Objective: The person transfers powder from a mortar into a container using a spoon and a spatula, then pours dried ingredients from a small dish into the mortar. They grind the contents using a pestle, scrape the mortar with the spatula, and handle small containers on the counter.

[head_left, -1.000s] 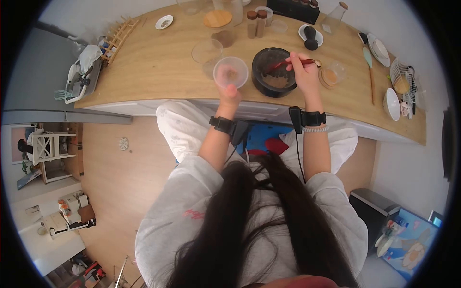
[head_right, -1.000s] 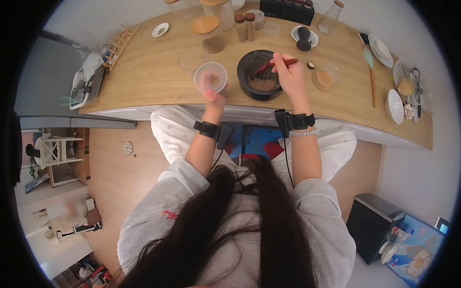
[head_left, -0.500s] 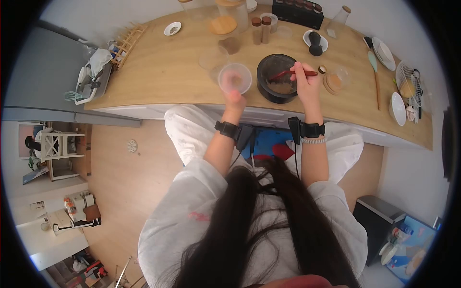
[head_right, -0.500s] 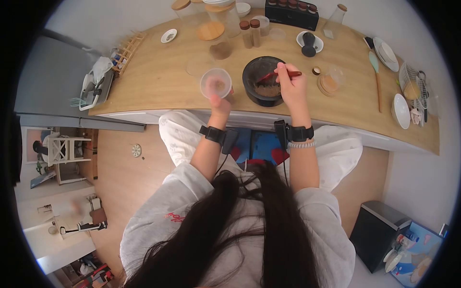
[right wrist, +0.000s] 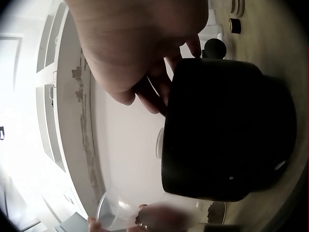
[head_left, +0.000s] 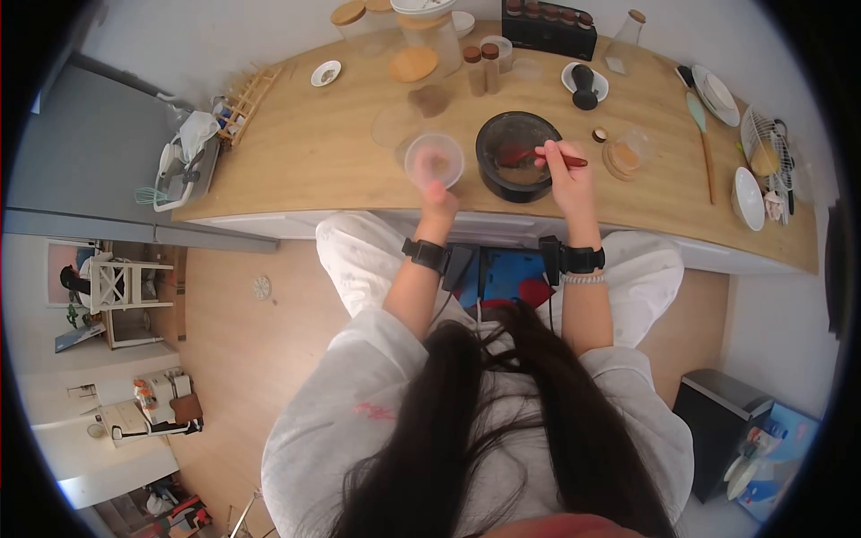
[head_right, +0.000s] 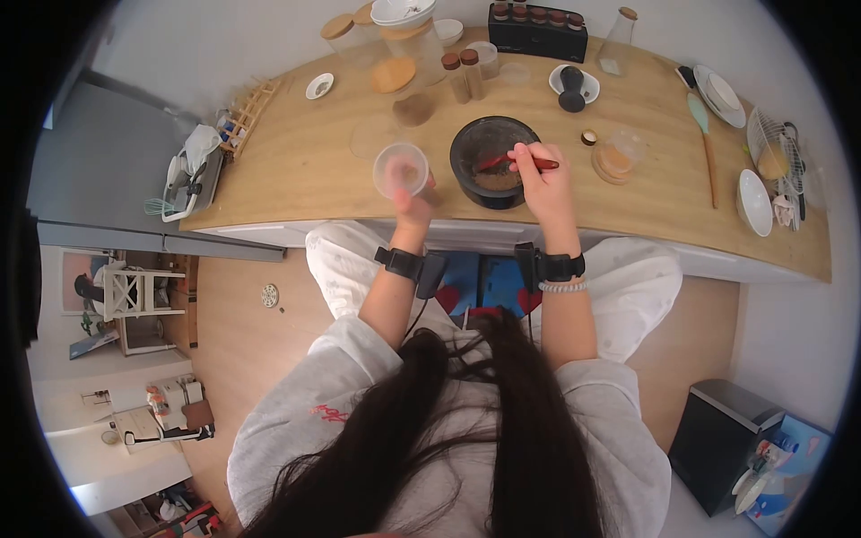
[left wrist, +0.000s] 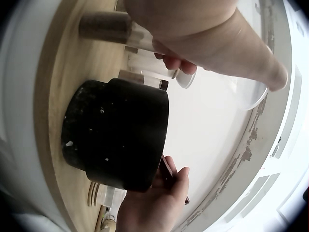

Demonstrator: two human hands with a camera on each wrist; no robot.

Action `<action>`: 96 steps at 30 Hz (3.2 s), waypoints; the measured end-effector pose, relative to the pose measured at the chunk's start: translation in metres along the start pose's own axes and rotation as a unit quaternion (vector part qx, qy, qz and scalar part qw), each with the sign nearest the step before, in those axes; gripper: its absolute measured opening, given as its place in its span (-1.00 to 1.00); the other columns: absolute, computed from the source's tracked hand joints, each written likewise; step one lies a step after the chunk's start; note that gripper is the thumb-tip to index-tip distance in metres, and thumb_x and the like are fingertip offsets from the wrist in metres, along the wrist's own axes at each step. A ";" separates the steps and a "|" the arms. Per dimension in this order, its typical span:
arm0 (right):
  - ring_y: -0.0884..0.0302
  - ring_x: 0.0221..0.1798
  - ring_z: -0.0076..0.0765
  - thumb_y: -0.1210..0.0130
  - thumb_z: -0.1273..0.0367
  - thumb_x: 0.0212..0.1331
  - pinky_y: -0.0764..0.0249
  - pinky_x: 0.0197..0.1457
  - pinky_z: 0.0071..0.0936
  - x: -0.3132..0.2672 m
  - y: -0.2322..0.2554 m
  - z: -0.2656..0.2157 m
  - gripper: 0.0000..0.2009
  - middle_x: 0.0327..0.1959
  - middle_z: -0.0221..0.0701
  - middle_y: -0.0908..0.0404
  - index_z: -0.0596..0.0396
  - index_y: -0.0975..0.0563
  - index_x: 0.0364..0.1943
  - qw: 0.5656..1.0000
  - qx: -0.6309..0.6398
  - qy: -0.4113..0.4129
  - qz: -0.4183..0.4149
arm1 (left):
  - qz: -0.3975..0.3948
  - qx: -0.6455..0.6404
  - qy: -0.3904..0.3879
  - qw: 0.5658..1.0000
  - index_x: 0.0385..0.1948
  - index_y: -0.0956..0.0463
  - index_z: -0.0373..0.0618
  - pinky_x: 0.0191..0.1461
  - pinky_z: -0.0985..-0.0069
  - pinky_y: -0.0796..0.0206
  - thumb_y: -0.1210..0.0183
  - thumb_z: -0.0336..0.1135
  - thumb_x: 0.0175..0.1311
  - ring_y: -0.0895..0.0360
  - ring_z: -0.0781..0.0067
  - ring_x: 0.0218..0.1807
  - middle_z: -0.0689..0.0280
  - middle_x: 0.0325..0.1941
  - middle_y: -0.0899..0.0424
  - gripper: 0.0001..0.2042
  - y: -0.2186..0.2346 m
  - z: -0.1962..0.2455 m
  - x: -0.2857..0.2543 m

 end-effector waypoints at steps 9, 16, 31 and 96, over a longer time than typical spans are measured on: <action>-0.48 -0.48 -0.46 -0.07 0.33 0.20 -0.36 -0.32 -0.52 -0.006 0.002 -0.010 -0.79 -0.48 -0.33 -0.51 0.20 -0.59 -0.44 0.999 -0.035 0.027 -0.013 | -0.021 -0.056 0.034 0.998 -0.21 -0.30 -0.08 -0.42 0.57 -0.21 0.04 0.48 -0.11 -0.36 0.48 -0.48 0.29 -0.47 -0.39 -0.27 -0.008 0.012 -0.002; -0.35 -0.16 -0.41 -0.09 0.25 0.17 -0.09 0.04 -0.40 -0.009 -0.005 -0.019 -0.83 -0.41 -0.56 -0.57 0.00 -0.61 -0.44 0.982 -0.158 0.094 -0.052 | 0.002 -0.008 -0.017 1.000 -0.23 -0.29 -0.10 -0.41 0.57 -0.21 0.10 0.46 -0.04 -0.36 0.47 -0.48 0.29 -0.48 -0.38 -0.30 -0.005 0.013 -0.003; -0.34 -0.25 -0.33 -0.15 0.25 0.11 -0.12 -0.01 -0.39 -0.015 0.002 -0.050 -0.83 -0.48 -0.48 -0.53 0.03 -0.57 -0.46 0.965 -0.223 0.133 -0.036 | -0.011 0.068 -0.049 0.996 -0.26 -0.29 -0.15 -0.40 0.56 -0.23 0.13 0.42 -0.01 -0.37 0.48 -0.48 0.31 -0.45 -0.37 -0.31 -0.002 0.008 0.001; -0.34 -0.41 -0.38 -0.12 0.22 0.15 -0.27 -0.30 -0.44 0.001 -0.018 -0.039 -0.80 -0.56 -0.42 -0.49 0.04 -0.61 -0.40 0.982 -0.165 0.090 0.009 | 0.006 -0.014 -0.015 1.000 -0.34 -0.36 -0.23 -0.06 0.49 -0.20 0.03 0.47 -0.05 -0.33 0.42 -0.20 0.29 -0.33 -0.38 -0.25 -0.008 0.022 0.000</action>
Point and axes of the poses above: each hand's wrist, its own x-axis towards the middle knuckle, its own y-axis out of the back of the hand, z = x × y, the point moved 7 cm from there along x, towards the middle knuckle
